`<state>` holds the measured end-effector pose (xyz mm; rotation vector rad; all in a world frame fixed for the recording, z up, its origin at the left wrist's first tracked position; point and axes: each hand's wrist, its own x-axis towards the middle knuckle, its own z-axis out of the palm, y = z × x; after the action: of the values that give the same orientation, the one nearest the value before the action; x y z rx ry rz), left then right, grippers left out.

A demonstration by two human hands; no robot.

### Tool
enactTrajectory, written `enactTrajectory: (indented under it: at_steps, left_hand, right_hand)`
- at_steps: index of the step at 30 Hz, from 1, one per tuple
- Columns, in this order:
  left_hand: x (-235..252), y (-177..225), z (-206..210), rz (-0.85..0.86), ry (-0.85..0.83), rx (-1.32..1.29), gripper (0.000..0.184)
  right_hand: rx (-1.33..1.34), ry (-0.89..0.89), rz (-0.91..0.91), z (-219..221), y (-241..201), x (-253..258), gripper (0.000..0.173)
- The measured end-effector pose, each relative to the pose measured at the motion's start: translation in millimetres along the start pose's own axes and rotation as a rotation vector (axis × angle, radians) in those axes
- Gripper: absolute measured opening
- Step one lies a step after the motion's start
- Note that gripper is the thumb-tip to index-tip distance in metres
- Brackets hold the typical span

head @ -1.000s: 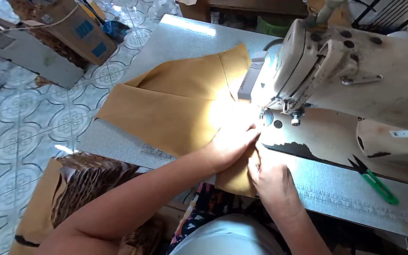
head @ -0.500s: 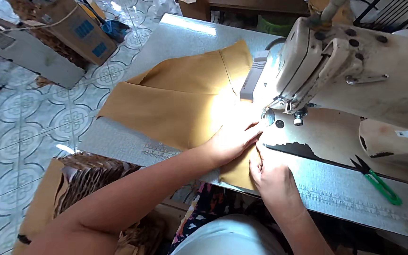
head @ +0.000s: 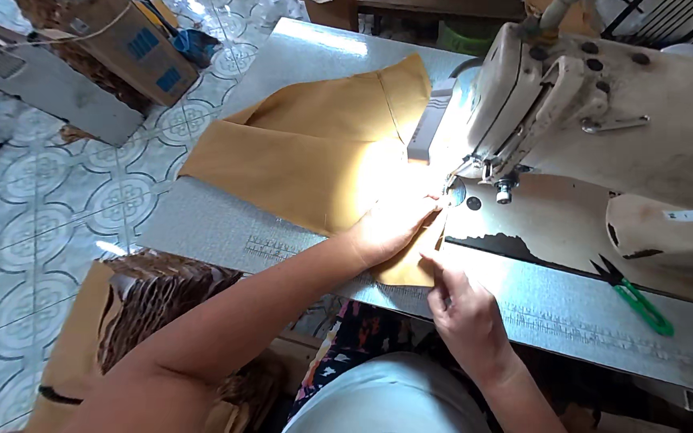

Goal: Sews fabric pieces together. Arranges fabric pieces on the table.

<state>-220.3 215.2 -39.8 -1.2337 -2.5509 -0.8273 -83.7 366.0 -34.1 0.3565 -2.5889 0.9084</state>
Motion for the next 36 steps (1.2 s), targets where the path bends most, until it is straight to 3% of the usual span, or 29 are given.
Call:
enactTrajectory:
  at_steps: [3,6,13,19,29,36]
  left_hand:
    - [-1,-2,2,0.012,0.01,-0.007,0.029]
    - [-1,-5,4,0.008,0.007,-0.027,0.029]
    - [-5,-5,-2,0.037,-0.03,-0.114,0.024]
    - [-13,-5,-10,0.17,-0.116,-0.157,0.018]
    - [-26,-22,-19,0.411,-0.273,-0.197,0.035]
    - [-21,-23,-19,0.447,-0.246,-0.179,0.028]
  right_hand:
    - [-0.221,0.068,-0.042,3,-4,-15,0.023]
    - [-0.222,0.126,0.002,8,-2,-22,0.018]
    - [-0.223,0.107,0.012,14,1,-27,0.018]
    - [-0.21,0.116,0.048,13,3,-28,0.018]
    - [-0.285,0.036,-0.008,4,-3,-34,0.019]
    - [-0.352,0.015,-0.029,1,-7,-35,0.022]
